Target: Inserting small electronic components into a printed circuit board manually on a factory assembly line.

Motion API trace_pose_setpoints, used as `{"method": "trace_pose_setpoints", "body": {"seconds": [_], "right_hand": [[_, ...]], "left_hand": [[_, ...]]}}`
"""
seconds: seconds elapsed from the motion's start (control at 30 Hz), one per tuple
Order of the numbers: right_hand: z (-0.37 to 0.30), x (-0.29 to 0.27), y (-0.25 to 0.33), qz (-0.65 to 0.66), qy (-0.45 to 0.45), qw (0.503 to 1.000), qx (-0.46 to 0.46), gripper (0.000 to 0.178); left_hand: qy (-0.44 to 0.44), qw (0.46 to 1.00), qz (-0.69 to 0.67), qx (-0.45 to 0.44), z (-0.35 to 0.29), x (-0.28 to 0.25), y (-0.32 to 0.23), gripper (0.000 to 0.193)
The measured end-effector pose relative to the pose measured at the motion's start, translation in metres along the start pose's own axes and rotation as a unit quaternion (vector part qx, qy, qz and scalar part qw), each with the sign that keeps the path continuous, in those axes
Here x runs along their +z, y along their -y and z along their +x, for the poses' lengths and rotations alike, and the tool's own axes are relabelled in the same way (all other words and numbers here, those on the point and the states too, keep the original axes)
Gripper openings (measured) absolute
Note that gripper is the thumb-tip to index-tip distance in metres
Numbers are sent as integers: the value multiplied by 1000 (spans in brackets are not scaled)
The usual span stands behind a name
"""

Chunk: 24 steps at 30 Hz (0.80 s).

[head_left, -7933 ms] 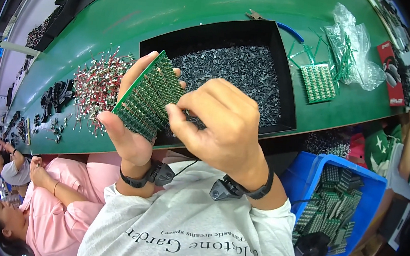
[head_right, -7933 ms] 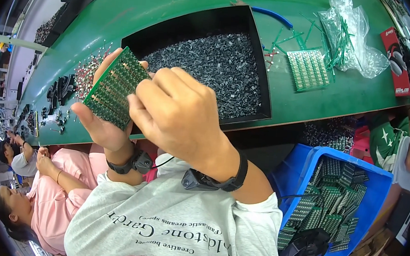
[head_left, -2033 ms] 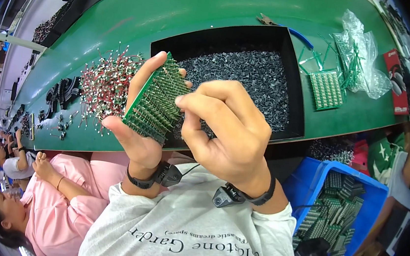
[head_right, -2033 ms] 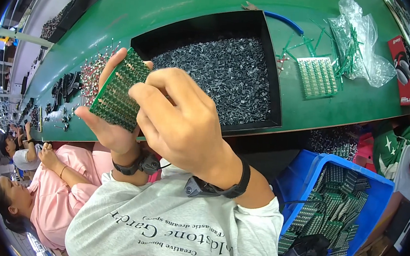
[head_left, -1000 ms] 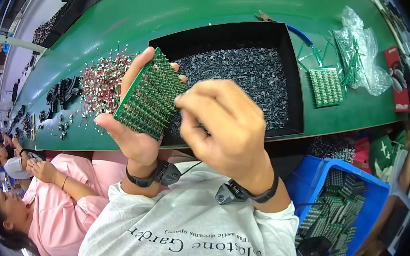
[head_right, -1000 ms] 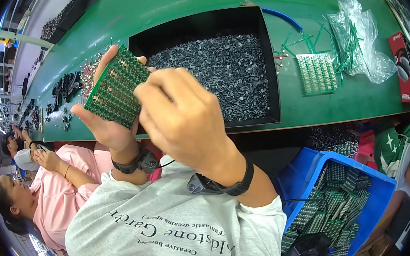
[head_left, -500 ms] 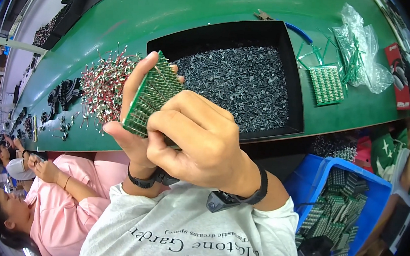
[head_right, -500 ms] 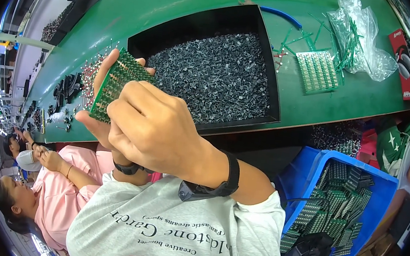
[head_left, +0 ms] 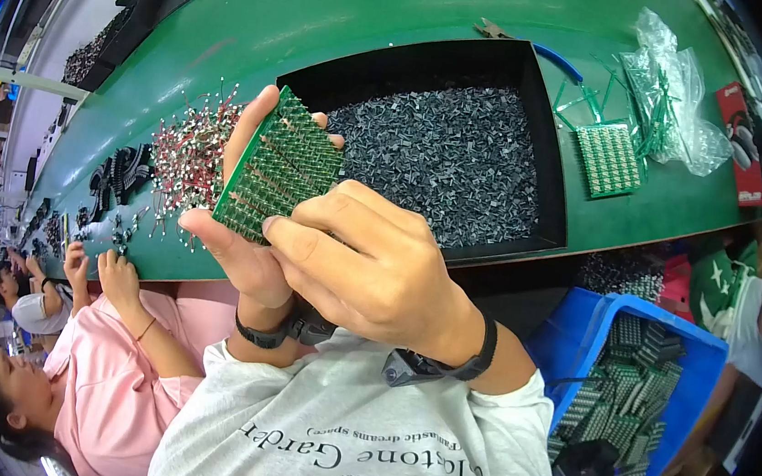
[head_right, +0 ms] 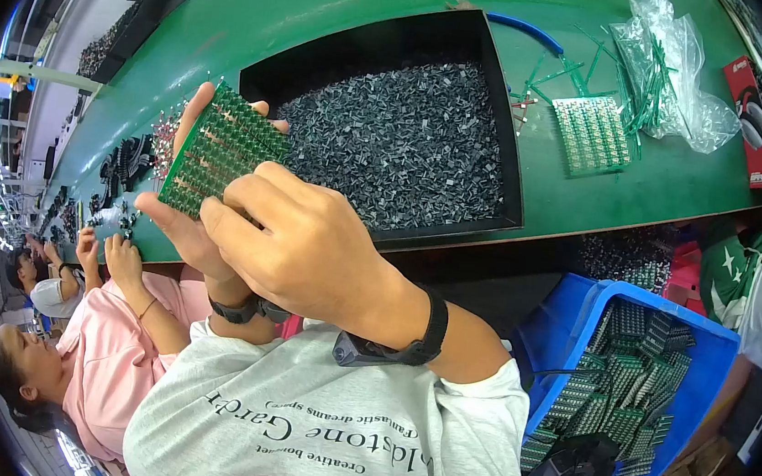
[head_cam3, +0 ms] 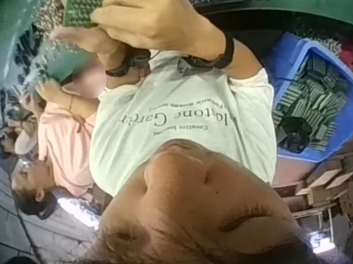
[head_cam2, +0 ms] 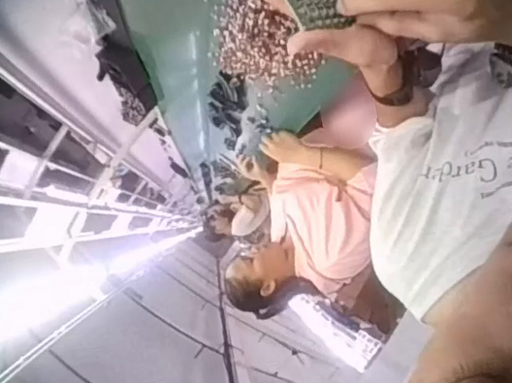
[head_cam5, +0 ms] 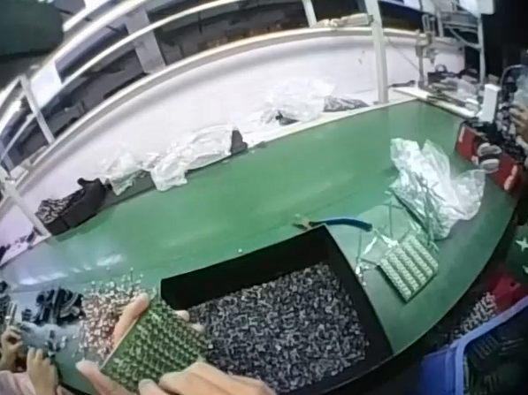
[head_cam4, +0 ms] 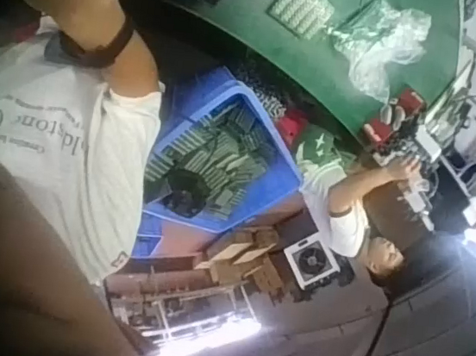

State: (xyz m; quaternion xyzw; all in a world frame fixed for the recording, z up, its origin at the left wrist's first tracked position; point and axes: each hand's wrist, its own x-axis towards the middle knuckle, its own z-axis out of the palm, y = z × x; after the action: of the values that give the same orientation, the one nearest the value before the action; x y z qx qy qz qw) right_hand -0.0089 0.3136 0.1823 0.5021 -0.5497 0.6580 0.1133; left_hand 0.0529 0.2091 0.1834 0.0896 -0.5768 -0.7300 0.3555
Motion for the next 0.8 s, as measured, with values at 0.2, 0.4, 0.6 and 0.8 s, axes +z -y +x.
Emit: {"method": "trace_pose_setpoints", "body": {"seconds": [0.2, 0.4, 0.6, 0.8], "right_hand": [[-2, 2, -1, 6, 4, 1000, -20, 27], [-1, 0, -2, 30, 7, 1000, 3, 24], [7, -3, 0, 22, -66, 997, -17, 26], [1, -17, -7, -85, 32, 995, 35, 23]], "left_hand": [[-12, 999, 40, -13, -2, 1, -3, 121], [3, 999, 48, -14, -2, 3, 0, 122], [-28, 998, -59, -25, 1, -3, 1, 122], [25, 999, -39, 6, 3, -7, 1, 117]]}}
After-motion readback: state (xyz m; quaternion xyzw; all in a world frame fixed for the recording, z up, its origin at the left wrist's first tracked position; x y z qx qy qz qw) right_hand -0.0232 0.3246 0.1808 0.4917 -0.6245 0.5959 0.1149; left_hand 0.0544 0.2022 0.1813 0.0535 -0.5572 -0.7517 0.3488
